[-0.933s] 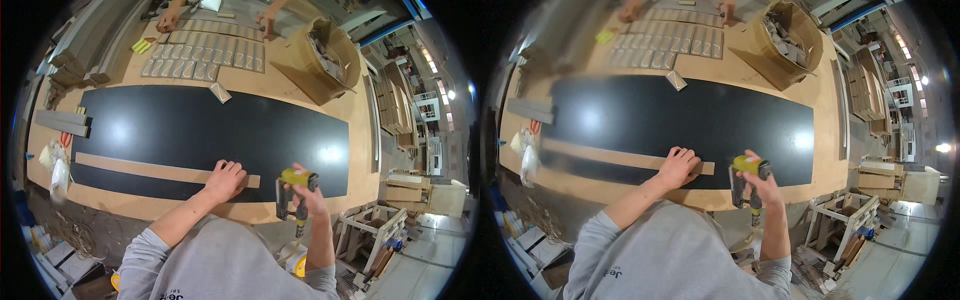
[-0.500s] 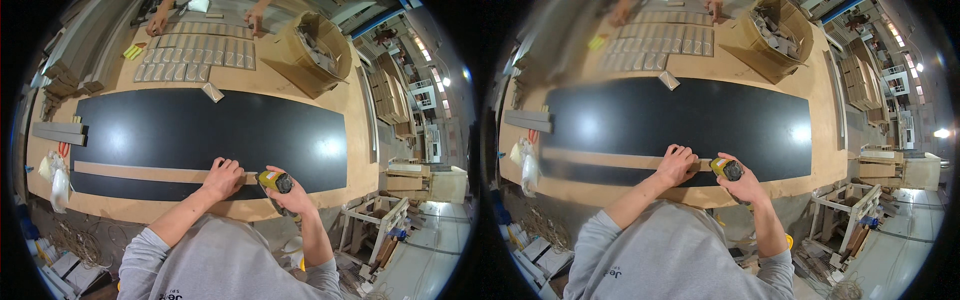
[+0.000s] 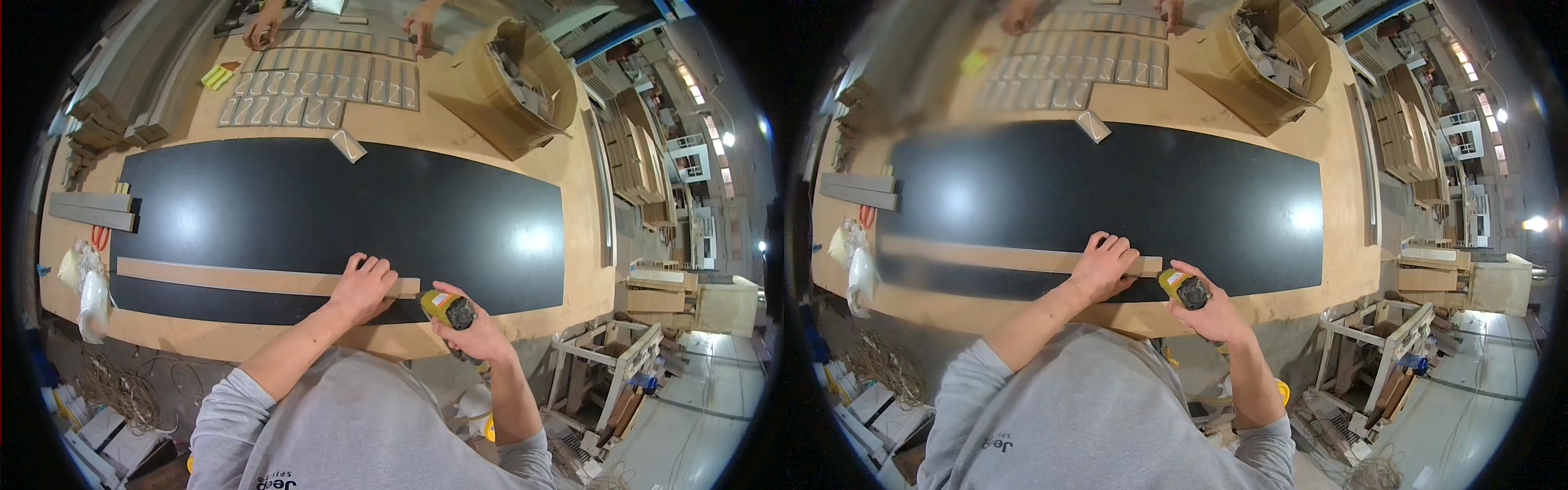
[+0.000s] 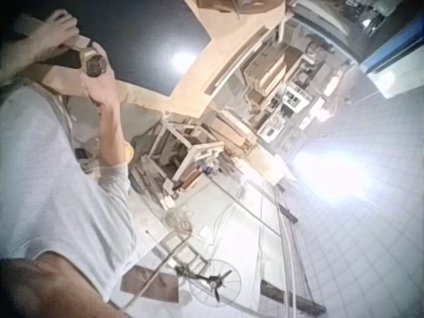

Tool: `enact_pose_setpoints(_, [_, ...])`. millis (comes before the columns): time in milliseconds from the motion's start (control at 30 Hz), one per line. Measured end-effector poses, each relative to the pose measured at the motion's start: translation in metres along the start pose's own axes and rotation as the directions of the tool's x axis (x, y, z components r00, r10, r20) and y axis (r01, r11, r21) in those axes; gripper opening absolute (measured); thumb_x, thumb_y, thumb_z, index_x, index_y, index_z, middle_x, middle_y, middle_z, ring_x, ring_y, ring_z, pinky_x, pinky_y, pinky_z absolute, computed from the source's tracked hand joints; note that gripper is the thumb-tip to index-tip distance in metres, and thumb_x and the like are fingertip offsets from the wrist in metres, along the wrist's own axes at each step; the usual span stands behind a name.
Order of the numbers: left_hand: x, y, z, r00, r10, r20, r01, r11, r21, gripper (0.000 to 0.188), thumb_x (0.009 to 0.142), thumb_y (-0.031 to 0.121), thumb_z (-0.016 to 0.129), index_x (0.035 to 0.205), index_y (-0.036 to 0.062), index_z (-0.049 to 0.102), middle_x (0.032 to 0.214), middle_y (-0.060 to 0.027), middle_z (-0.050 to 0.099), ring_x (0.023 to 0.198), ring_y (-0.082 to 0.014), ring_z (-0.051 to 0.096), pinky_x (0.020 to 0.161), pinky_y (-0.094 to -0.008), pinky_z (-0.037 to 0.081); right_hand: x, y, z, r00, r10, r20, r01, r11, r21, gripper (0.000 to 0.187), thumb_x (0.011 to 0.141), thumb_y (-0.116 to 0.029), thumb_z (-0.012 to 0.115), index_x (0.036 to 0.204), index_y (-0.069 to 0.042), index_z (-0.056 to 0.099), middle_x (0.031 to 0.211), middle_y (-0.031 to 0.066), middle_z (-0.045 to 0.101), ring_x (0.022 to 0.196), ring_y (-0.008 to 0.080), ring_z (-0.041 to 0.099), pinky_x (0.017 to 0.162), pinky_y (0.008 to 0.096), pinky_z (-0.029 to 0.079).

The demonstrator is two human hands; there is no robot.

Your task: Assembling wooden blocks onto long strips using a pneumatic nail gun and glue.

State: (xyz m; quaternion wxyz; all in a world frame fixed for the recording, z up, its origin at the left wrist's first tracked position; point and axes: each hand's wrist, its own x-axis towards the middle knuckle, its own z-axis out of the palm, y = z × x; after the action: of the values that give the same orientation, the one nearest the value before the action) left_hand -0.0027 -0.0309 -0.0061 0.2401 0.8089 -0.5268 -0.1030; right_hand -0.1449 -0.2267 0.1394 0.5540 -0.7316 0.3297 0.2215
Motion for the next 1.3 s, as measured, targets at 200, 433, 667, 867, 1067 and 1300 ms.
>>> enact_pose_setpoints(200, [0.001,-0.002,-0.001,1.0,0.006,0.018,-0.006,1.0,-0.009,0.052,0.081,0.027,0.089,0.124,0.0116,0.065,0.116,-0.0087,0.059,0.119,-0.0276,0.059,0.115,-0.0505,0.038,-0.001,-0.002,-0.001,1.0,-0.011,-0.004,0.011,0.999,0.034,0.076,0.096,-0.008,0.075,0.164,-0.017,0.044,0.099,0.0006,0.068,0.069,0.0071,0.057,0.063,0.026,0.052])
enact_pose_setpoints(433, [-0.013,-0.007,-0.001,0.996,-0.017,-0.09,0.011,0.998,-0.062,0.053,0.08,0.026,0.089,0.124,0.0124,0.063,0.119,-0.008,0.06,0.122,-0.028,0.058,0.116,-0.0512,0.037,-0.004,0.006,0.002,0.997,-0.068,-0.041,0.073,0.985,0.156,0.078,0.096,-0.001,0.072,0.166,-0.016,0.042,0.107,0.0029,0.071,0.071,0.0074,0.058,0.063,0.0255,0.053])
enact_pose_setpoints(667, [-0.018,-0.013,-0.007,0.997,-0.057,-0.052,0.054,0.997,-0.055,0.046,0.083,0.03,0.086,0.118,0.0109,0.064,0.118,-0.0076,0.061,0.123,-0.0287,0.057,0.113,-0.0509,0.039,0.006,0.004,0.016,0.995,-0.097,0.032,0.095,0.993,0.065,0.076,0.093,-0.006,0.076,0.163,-0.019,0.048,0.11,0.0018,0.072,0.084,0.007,0.064,0.074,0.0254,0.056])
enact_pose_setpoints(867, [-0.019,-0.014,-0.01,0.995,-0.025,-0.099,0.018,0.997,-0.073,0.045,0.083,0.031,0.086,0.117,0.0109,0.064,0.116,-0.0063,0.061,0.119,-0.028,0.059,0.11,-0.0499,0.041,0.025,-0.005,0.028,0.981,-0.186,0.063,0.187,0.982,-0.024,0.076,0.091,-0.01,0.079,0.161,-0.02,0.051,0.113,0.0033,0.074,0.105,0.0111,0.068,0.097,0.0294,0.055])
enact_pose_setpoints(1067, [-0.019,-0.015,-0.009,0.996,-0.041,-0.082,0.034,0.995,-0.091,0.043,0.083,0.032,0.085,0.115,0.0123,0.065,0.114,-0.0053,0.061,0.117,-0.0249,0.058,0.111,-0.0492,0.04,0.03,-0.024,0.031,0.992,-0.084,0.089,0.087,0.995,-0.038,0.076,0.089,-0.016,0.08,0.159,-0.02,0.053,0.114,0.0052,0.075,0.108,0.0145,0.069,0.101,0.0309,0.054])
enact_pose_setpoints(1300, [-0.021,-0.015,-0.007,0.994,-0.023,-0.106,0.018,0.999,-0.048,0.043,0.083,0.033,0.085,0.114,0.0126,0.065,0.113,-0.005,0.061,0.117,-0.0239,0.058,0.111,-0.0489,0.039,0.03,-0.027,0.035,0.981,-0.186,0.048,0.192,0.964,-0.185,0.077,0.09,-0.014,0.079,0.161,-0.022,0.05,0.112,0.0037,0.074,0.103,0.0133,0.069,0.094,0.0303,0.056])
